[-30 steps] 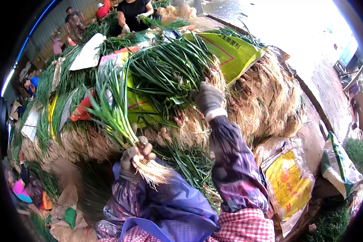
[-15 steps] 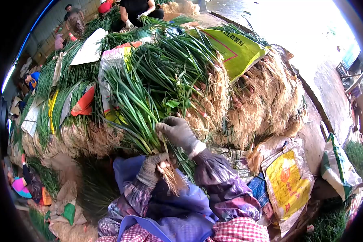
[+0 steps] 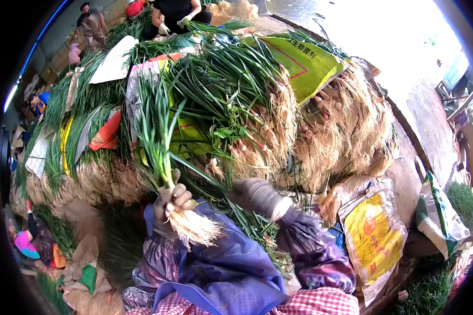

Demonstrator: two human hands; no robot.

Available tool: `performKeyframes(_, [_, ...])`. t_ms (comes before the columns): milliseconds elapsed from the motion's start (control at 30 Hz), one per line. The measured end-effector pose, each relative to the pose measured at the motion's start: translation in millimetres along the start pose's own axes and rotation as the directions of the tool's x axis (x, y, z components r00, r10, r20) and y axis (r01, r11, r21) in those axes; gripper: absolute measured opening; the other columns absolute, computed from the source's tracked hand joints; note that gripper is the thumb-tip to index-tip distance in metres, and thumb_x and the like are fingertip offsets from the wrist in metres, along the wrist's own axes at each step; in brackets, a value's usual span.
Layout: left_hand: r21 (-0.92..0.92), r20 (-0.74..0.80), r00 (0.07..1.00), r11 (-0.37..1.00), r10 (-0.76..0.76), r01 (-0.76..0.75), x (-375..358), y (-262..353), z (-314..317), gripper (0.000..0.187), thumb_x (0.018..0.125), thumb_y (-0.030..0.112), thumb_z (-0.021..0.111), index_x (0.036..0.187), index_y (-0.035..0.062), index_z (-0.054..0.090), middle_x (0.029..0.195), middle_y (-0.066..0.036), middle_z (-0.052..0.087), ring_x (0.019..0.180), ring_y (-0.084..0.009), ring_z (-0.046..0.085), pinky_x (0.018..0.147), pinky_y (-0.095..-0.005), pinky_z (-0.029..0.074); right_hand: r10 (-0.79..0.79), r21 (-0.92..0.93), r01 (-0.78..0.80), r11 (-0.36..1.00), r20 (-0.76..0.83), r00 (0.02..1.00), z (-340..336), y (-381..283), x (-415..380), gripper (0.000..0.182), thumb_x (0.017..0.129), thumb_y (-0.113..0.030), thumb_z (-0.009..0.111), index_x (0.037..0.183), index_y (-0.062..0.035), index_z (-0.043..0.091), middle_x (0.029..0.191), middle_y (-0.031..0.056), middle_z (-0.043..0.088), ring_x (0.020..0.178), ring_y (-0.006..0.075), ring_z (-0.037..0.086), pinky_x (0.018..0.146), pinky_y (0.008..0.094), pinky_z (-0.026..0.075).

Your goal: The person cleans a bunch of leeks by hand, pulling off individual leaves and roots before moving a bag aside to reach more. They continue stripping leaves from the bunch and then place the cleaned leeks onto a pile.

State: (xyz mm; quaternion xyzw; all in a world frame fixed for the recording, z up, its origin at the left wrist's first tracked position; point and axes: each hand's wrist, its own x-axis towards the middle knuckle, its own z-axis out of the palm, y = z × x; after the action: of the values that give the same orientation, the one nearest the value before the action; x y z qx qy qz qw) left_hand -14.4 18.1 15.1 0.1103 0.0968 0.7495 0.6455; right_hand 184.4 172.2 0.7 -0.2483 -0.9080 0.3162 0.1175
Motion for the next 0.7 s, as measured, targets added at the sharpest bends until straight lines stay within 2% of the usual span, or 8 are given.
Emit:
performKeyframes(67, [0.008,0.128,0.989,0.997,0.077,-0.078,-2.4,-1.1,10.4,0.042,0.089,0.013,0.059,0.128,0.0062,0.046,0.08,0.0,0.047,0.069,-0.0108,0.044,0.067,-0.0281,0.043,0.533,-0.726,-0.107,0.679,0.388,0.751,-22.9,13.2,24.1,0.028,0.092,-0.038,0.053,0.087,-0.0124,0.065,0.068,0.0025,0.063,0.055,0.0145,0.059,0.05,0.0355,0.051])
performKeyframes(100, [0.028,0.112,0.989,0.995,0.095,-0.098,-1.4,-3.0,10.1,0.038,0.087,0.013,0.06,0.122,0.0064,0.049,0.076,0.0,0.044,0.067,-0.011,0.044,0.065,-0.0268,0.042,0.405,-0.6,-0.265,0.755,0.11,0.908,-39.3,14.8,26.9,0.027,0.089,-0.041,0.058,0.091,-0.0147,0.064,0.071,0.0036,0.065,0.056,0.0129,0.06,0.048,0.0314,0.05])
performKeyframes(200, [0.11,-0.021,0.999,0.993,0.049,-0.046,4.6,-12.9,4.2,0.029,0.084,0.016,0.066,0.109,0.0082,0.054,0.072,0.0,0.041,0.065,-0.0124,0.043,0.065,-0.0301,0.043,0.114,-0.353,-0.408,0.842,-0.622,0.774,-64.5,58.9,54.9,0.025,0.08,-0.037,0.07,0.087,-0.014,0.063,0.076,0.0047,0.067,0.06,0.0201,0.063,0.055,0.0351,0.05])
performKeyframes(300, [0.169,-0.083,0.996,0.985,-0.032,0.046,9.4,-22.2,-3.8,0.023,0.082,0.016,0.068,0.101,0.0079,0.057,0.086,-0.007,0.057,0.081,-0.023,0.058,0.074,-0.0391,0.05,0.276,-0.263,-0.453,0.852,-0.509,0.815,-68.4,50.6,61.7,0.021,0.079,-0.028,0.072,0.075,-0.009,0.064,0.068,0.0076,0.064,0.058,0.0219,0.061,0.058,0.0363,0.049])
performKeyframes(433, [0.225,-0.219,0.975,0.971,-0.033,0.084,7.3,-20.8,-19.4,0.028,0.082,0.01,0.067,0.108,0.0043,0.057,0.104,-0.018,0.062,0.087,-0.0286,0.063,0.087,-0.0465,0.053,0.108,0.377,0.088,0.922,-0.47,0.876,-39.2,-17.2,17.6,0.006,0.081,-0.002,0.07,0.087,-0.0031,0.066,0.077,0.005,0.068,0.063,0.0128,0.059,0.057,0.0253,0.05])
performKeyframes(500, [0.396,-0.359,0.933,0.905,-0.004,0.156,21.0,-32.4,-27.2,0.031,0.082,0.013,0.069,0.109,0.0006,0.058,0.082,-0.006,0.066,0.063,-0.0111,0.06,0.059,-0.0211,0.051,0.014,0.487,0.202,0.85,-0.403,0.915,2.9,-24.5,2.9,0.015,0.085,-0.014,0.068,0.096,-0.0045,0.066,0.073,0.0081,0.065,0.064,0.0147,0.062,0.064,0.0311,0.053])
performKeyframes(633, [0.337,-0.48,0.867,0.885,-0.131,0.32,26.2,-35.1,-20.2,0.018,0.082,0.01,0.069,0.098,0.0032,0.063,0.067,0.002,0.057,0.05,-0.0029,0.046,0.039,-0.0139,0.032,0.21,-0.076,-0.203,0.976,0.101,0.972,-22.0,-46.2,12.4,0.039,0.085,-0.035,0.068,0.11,-0.005,0.063,0.076,0.0127,0.065,0.069,0.0163,0.064,0.063,0.03,0.052])
performKeyframes(700, [0.387,-0.549,0.835,0.876,-0.034,0.289,21.5,-39.8,-32.0,0.017,0.081,0.008,0.07,0.097,0.004,0.063,0.067,0.002,0.056,0.048,-0.0028,0.046,0.037,-0.0136,0.03,0.187,0.521,-0.046,0.852,-0.221,0.957,-21.1,-28.0,23.7,0.048,0.085,-0.041,0.067,0.11,-0.0015,0.061,0.078,0.0079,0.066,0.07,0.0141,0.063,0.061,0.0276,0.052])
